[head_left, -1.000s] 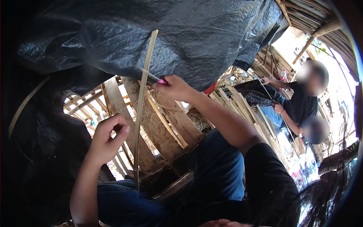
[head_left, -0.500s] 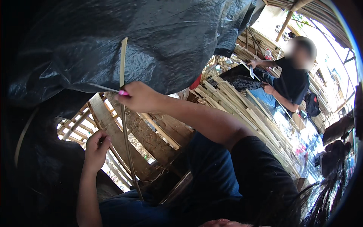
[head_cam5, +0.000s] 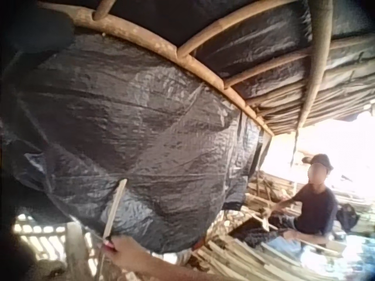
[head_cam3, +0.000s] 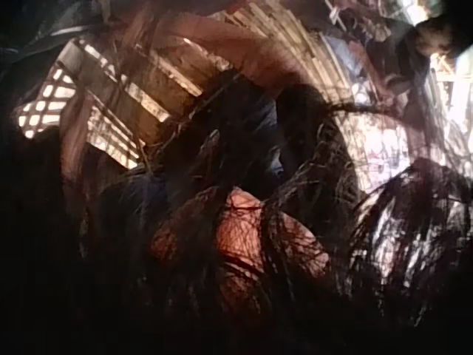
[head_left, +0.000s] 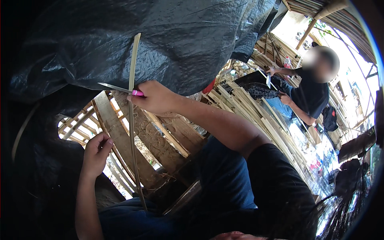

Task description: The person is using a small knife to peel and strip a long piece of bamboo for manufacturing.

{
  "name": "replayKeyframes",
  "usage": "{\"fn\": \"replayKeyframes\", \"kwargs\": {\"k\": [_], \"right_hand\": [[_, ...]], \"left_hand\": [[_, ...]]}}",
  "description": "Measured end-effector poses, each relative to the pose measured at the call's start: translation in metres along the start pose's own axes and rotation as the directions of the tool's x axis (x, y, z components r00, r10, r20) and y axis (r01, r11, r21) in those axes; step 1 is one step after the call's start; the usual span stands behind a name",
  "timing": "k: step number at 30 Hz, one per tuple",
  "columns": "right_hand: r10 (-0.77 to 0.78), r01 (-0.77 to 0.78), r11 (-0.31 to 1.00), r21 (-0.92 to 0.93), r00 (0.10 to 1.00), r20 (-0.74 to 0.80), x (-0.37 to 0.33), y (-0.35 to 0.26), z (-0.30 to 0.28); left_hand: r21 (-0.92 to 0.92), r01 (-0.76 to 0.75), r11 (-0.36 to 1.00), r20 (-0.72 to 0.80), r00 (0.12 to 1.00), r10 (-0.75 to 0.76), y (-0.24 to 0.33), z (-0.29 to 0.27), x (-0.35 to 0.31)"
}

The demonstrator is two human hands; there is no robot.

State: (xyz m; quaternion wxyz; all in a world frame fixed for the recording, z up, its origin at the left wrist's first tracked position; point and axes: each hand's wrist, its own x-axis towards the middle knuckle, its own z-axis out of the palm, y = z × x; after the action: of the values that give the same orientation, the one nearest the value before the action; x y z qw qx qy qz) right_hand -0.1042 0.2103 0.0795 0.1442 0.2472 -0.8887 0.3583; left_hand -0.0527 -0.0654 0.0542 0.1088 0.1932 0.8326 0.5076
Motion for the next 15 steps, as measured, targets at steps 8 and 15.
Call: {"fn": "replayKeyframes", "kwargs": {"k": [8,15], "right_hand": [[0.043,-0.044,0.989,-0.138,0.999,-0.012,0.007,0.06,-0.002],[0.181,-0.178,0.977,-0.115,0.983,0.017,0.007,0.082,-0.019]], "left_hand": [[0.037,-0.289,0.957,0.095,0.954,0.284,0.043,0.029,-0.016],[0.012,-0.429,0.903,0.173,0.891,0.421,0.056,0.043,-0.016]]}}
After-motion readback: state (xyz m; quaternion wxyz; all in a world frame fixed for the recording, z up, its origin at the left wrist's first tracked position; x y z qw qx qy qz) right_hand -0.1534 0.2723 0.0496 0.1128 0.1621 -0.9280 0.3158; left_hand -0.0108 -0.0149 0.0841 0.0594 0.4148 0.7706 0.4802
